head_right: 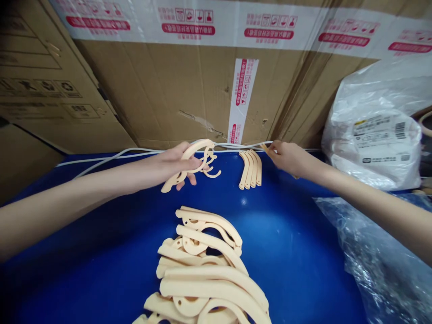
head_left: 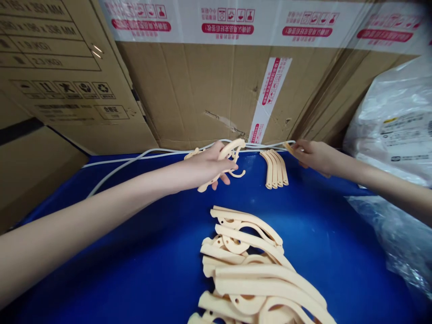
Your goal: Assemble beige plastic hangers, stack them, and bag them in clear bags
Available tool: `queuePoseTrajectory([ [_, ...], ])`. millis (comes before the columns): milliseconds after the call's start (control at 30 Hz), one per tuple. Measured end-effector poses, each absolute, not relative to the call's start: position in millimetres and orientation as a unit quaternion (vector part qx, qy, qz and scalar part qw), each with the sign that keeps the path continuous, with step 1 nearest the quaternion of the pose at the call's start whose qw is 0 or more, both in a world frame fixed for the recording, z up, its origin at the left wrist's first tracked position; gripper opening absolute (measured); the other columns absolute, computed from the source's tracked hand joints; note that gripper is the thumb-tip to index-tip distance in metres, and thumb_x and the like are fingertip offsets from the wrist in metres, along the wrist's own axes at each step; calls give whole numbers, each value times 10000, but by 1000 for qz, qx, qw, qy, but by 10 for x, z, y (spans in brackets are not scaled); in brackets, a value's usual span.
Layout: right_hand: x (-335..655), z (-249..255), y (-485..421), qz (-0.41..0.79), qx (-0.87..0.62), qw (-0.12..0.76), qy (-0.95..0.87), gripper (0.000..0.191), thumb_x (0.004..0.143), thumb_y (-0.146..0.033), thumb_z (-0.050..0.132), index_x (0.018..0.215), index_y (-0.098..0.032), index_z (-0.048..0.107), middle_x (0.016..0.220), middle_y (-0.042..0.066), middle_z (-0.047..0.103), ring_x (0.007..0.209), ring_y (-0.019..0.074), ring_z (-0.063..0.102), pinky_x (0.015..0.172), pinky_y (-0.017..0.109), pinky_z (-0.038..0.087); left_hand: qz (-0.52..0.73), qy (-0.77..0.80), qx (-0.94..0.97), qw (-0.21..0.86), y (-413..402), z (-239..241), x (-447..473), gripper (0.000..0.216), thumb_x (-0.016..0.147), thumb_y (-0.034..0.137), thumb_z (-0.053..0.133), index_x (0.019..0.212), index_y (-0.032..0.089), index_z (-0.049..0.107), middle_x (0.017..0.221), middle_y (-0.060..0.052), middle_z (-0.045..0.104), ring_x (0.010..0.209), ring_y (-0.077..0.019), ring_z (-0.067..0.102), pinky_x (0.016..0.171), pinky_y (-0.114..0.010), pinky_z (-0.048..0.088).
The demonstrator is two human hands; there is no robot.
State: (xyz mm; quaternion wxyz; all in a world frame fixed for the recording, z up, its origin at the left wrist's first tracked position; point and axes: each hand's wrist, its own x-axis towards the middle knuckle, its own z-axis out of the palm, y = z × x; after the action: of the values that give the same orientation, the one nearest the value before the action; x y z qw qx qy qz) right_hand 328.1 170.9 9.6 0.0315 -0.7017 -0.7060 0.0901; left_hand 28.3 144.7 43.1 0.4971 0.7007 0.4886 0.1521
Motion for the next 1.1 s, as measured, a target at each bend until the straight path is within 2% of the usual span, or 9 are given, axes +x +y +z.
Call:
queuePoseTrajectory([
  [167, 3368, -99, 1791, 22, -699, 16, -714, 193, 885, -294, 504, 997, -158, 584, 629, 68, 658, 590, 214, 629, 563, 275, 365, 196, 493, 613, 585, 1481, 438, 312, 220, 935, 376, 411, 933, 175, 500, 689, -16, 605, 456, -106, 515, 428, -214, 378],
  [400, 3209, -96, 1710, -17, -610, 23, -792, 337, 963, -307, 325, 1135, -134, 557, 690, 78, 687, 628, 231, 654, 596, 304, 405, 200, 459, 636, 587, 1506, 365, 238, 384, 883, 564, 513, 926, 190, 584, 680, -9, 580, 481, -108, 508, 439, -224, 383],
  [500, 3045, 6, 1587, -45, -604, 10, -796, 369, 981, -333, 295, 1146, -131, 556, 701, 96, 679, 624, 240, 645, 561, 304, 369, 209, 455, 630, 594, 1522, 335, 262, 494, 872, 663, 449, 924, 197, 604, 648, -16, 574, 462, -113, 483, 415, -233, 356],
  [567, 2880, 89, 1478, -52, -607, 46, -791, 377, 979, -400, 321, 1104, -154, 576, 705, 91, 665, 627, 243, 633, 547, 302, 347, 219, 461, 621, 595, 1509, 326, 319, 521, 887, 666, 411, 953, 192, 615, 652, -28, 580, 484, -124, 497, 422, -234, 374],
  [600, 2784, 133, 1422, -31, -602, 84, -793, 391, 976, -453, 334, 1053, -170, 592, 676, 70, 645, 608, 229, 618, 547, 300, 348, 226, 459, 623, 592, 1495, 328, 358, 500, 896, 639, 427, 971, 185, 622, 672, -35, 588, 518, -132, 519, 438, -232, 397],
  [667, 2591, 217, 1324, 140, -546, 169, -809, 426, 962, -534, 358, 899, -191, 601, 660, 30, 621, 554, 166, 577, 551, 281, 381, 247, 443, 640, 577, 1458, 346, 442, 408, 909, 540, 491, 991, 168, 636, 729, -46, 604, 606, -145, 557, 482, -226, 445],
  [767, 2381, 310, 1269, 366, -505, 261, -737, 442, 935, -579, 407, 826, -191, 589, 624, -2, 578, 446, 106, 484, 447, 252, 336, 261, 408, 679, 552, 1419, 394, 524, 294, 915, 431, 536, 950, 163, 650, 808, -50, 623, 691, -144, 580, 544, -222, 486],
  [967, 2306, 332, 1326, 523, -474, 327, -629, 291, 889, -429, 551, 1028, -179, 604, 606, -26, 547, 476, 100, 475, 400, 225, 277, 266, 440, 702, 492, 1435, 466, 506, 231, 923, 361, 544, 911, 163, 663, 853, -45, 658, 739, -147, 633, 586, -216, 479],
  [1100, 2263, 299, 1294, 568, -457, 347, -590, 456, 780, -356, 711, 1168, -193, 537, 539, -69, 544, 416, 91, 437, 377, 209, 278, 259, 470, 672, 511, 1444, 485, 502, 155, 926, 261, 538, 951, 160, 653, 917, -49, 694, 788, -156, 674, 590, -207, 490],
])
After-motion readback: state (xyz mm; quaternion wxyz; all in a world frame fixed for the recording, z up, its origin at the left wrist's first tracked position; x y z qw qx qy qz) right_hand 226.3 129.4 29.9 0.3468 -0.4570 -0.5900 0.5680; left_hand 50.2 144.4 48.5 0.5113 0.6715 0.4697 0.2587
